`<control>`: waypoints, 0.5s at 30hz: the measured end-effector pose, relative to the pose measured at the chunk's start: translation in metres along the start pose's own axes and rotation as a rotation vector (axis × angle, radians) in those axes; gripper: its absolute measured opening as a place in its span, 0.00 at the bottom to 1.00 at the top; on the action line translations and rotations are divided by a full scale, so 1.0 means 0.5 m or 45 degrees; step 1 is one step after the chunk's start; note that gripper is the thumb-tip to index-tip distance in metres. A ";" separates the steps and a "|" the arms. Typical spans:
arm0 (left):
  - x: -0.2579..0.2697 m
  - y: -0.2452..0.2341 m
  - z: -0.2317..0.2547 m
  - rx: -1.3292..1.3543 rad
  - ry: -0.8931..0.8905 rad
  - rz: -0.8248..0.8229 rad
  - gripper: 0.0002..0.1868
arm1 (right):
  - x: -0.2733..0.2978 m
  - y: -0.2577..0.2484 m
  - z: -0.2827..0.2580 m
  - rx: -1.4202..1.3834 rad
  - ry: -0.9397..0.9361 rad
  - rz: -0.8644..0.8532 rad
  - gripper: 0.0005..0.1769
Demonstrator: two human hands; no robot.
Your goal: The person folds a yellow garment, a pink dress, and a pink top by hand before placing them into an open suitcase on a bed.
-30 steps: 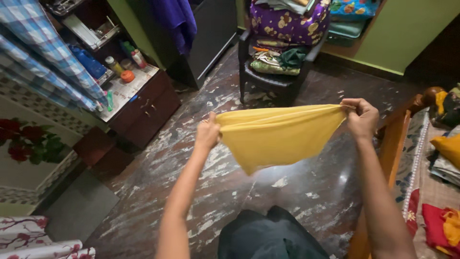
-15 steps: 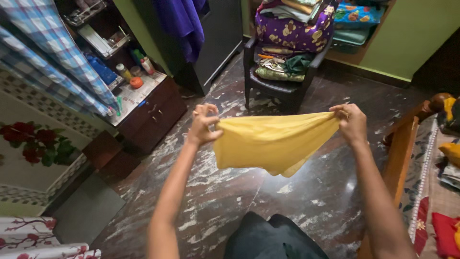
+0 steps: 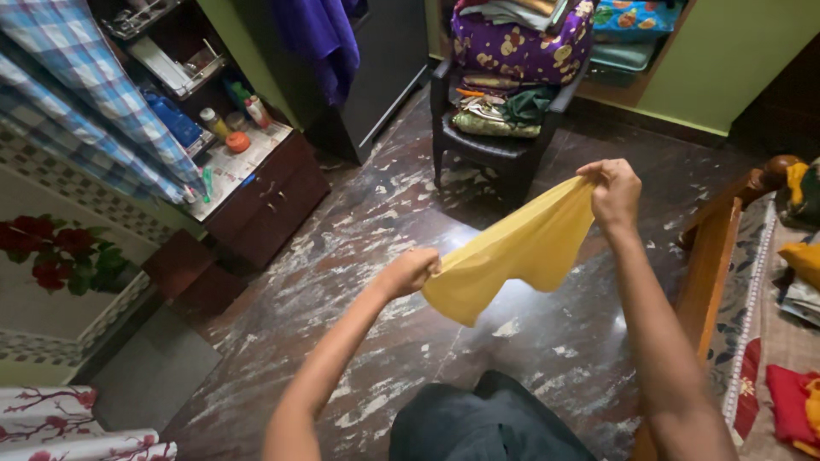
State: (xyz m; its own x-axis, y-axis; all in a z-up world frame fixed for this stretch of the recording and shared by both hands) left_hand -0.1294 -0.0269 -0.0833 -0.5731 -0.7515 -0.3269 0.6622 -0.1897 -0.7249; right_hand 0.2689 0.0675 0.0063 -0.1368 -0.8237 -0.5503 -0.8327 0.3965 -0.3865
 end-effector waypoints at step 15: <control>0.059 -0.025 -0.064 -0.348 0.058 0.268 0.19 | -0.012 -0.048 -0.017 -0.044 0.096 0.086 0.21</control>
State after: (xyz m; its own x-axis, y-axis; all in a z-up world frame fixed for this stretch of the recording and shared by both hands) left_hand -0.1699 -0.0268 -0.1032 -0.4625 -0.7262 -0.5086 0.6180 0.1473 -0.7723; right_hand 0.2851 0.0596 0.0250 -0.2323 -0.8242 -0.5164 -0.8381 0.4391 -0.3237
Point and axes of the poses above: each hand's wrist, its own x-axis away from the middle knuckle, its own y-axis out of the palm, z = x × y, the point moved 2 cm from there along -x, towards the middle knuckle, and after that the axes turned 2 degrees about -x, right-handed, at the moved point
